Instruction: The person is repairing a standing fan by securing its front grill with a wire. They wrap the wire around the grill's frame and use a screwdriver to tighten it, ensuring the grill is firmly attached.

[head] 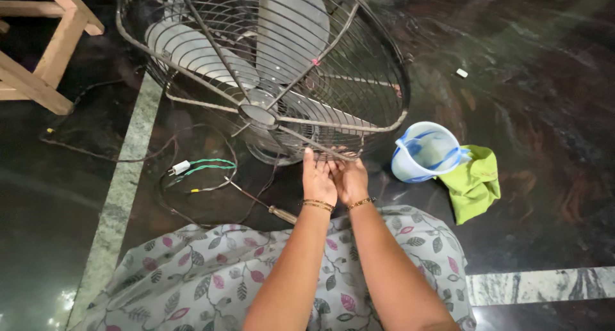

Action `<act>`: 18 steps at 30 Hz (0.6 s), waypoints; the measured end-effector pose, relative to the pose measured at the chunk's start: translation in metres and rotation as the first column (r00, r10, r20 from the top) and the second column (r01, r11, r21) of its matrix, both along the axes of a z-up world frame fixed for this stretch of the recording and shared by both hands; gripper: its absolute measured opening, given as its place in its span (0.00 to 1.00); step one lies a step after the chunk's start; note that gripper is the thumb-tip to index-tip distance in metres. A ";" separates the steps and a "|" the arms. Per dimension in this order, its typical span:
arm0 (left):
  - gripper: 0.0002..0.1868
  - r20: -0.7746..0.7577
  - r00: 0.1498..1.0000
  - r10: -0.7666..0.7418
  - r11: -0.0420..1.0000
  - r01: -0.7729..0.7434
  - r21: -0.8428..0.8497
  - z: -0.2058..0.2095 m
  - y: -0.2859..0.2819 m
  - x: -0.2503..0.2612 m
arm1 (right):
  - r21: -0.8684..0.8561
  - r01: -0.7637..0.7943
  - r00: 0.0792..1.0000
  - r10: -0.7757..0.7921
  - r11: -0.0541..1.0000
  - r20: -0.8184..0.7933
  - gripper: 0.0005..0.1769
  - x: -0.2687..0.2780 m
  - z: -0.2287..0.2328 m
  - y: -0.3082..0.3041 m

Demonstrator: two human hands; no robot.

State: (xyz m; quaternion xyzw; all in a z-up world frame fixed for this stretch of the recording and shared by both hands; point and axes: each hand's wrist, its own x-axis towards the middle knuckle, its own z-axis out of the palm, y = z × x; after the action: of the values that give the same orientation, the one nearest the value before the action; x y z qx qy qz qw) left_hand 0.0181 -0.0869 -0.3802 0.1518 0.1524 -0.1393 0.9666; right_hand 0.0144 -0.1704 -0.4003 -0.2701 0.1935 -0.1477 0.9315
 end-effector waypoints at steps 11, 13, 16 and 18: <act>0.26 0.170 0.985 -0.007 0.998 -0.004 0.061 -0.006 -0.005 -0.001 | -0.102 0.066 0.996 -0.059 0.993 0.065 0.05 -0.003 -0.005 0.010; 0.25 0.191 0.982 -0.003 0.998 -0.009 0.061 -0.005 -0.003 0.000 | -0.112 0.081 0.996 -0.085 0.990 -0.031 0.04 -0.005 -0.004 0.013; 0.26 0.174 0.985 -0.010 0.997 -0.004 0.082 -0.007 0.001 0.001 | -0.230 0.108 0.992 -0.121 0.967 -0.044 0.06 -0.007 0.002 0.014; 0.28 0.188 0.982 0.001 0.990 -0.028 0.137 -0.009 0.003 0.002 | -0.471 0.115 0.992 -0.126 0.875 0.007 0.07 -0.010 0.010 0.011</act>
State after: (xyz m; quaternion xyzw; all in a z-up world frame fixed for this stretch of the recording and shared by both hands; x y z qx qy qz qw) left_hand 0.0196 -0.0843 -0.3894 0.2300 0.0711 -0.1064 0.9647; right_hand 0.0040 -0.1591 -0.3906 -0.4770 0.1796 -0.2445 0.8249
